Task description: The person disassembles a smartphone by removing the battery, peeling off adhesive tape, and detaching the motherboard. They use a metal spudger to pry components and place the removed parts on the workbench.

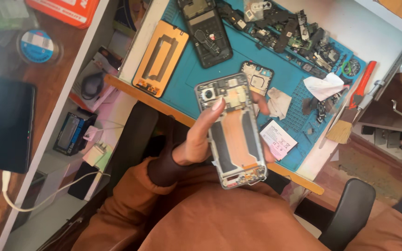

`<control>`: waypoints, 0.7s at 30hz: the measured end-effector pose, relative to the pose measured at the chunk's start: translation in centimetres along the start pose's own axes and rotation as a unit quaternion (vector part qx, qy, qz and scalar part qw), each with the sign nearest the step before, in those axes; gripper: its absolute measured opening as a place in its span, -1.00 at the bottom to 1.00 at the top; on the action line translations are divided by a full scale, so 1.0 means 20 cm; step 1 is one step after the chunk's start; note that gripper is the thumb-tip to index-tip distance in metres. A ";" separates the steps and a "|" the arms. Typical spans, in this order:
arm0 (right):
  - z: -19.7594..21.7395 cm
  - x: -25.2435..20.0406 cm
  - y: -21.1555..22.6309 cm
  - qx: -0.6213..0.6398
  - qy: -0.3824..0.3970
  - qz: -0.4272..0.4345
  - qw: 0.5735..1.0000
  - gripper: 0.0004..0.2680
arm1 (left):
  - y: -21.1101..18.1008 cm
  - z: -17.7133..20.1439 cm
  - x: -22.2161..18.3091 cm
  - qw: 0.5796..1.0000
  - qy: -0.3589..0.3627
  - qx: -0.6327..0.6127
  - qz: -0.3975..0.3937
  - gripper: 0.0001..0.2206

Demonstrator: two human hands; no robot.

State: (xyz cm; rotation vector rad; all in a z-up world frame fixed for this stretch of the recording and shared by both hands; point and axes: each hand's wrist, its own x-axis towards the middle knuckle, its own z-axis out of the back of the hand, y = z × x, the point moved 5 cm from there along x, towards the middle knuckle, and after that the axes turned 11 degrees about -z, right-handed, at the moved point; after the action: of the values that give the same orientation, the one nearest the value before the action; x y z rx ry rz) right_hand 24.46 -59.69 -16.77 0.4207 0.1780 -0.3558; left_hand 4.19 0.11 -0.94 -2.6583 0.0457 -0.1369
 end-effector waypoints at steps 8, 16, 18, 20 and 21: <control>-0.12 -0.07 -0.06 -0.038 -0.137 0.077 0.987 -0.66 | 0.06 -0.01 0.04 0.992 0.071 -0.105 0.004 -0.34; -0.05 -0.15 0.09 0.060 -0.111 0.139 0.982 -0.90 | 0.06 -0.01 0.05 0.989 0.073 -0.129 0.013 -0.29; -0.04 -0.17 0.11 0.043 -0.088 0.106 0.989 -0.85 | 0.07 -0.01 0.06 0.989 0.059 -0.135 0.021 -0.29; -0.05 -0.16 0.10 0.014 -0.062 0.075 0.995 -0.73 | 0.07 -0.02 0.06 0.988 0.072 -0.134 0.021 -0.29; -0.03 -0.15 0.09 0.055 -0.075 0.058 0.994 -0.80 | 0.06 -0.02 0.07 0.989 0.078 -0.124 0.015 -0.29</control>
State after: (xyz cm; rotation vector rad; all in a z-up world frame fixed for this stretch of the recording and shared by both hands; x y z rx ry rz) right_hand 22.25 -56.97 -16.01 0.5080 -0.0126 -0.2824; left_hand 5.53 -1.22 -1.04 -2.8874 0.1642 -0.3493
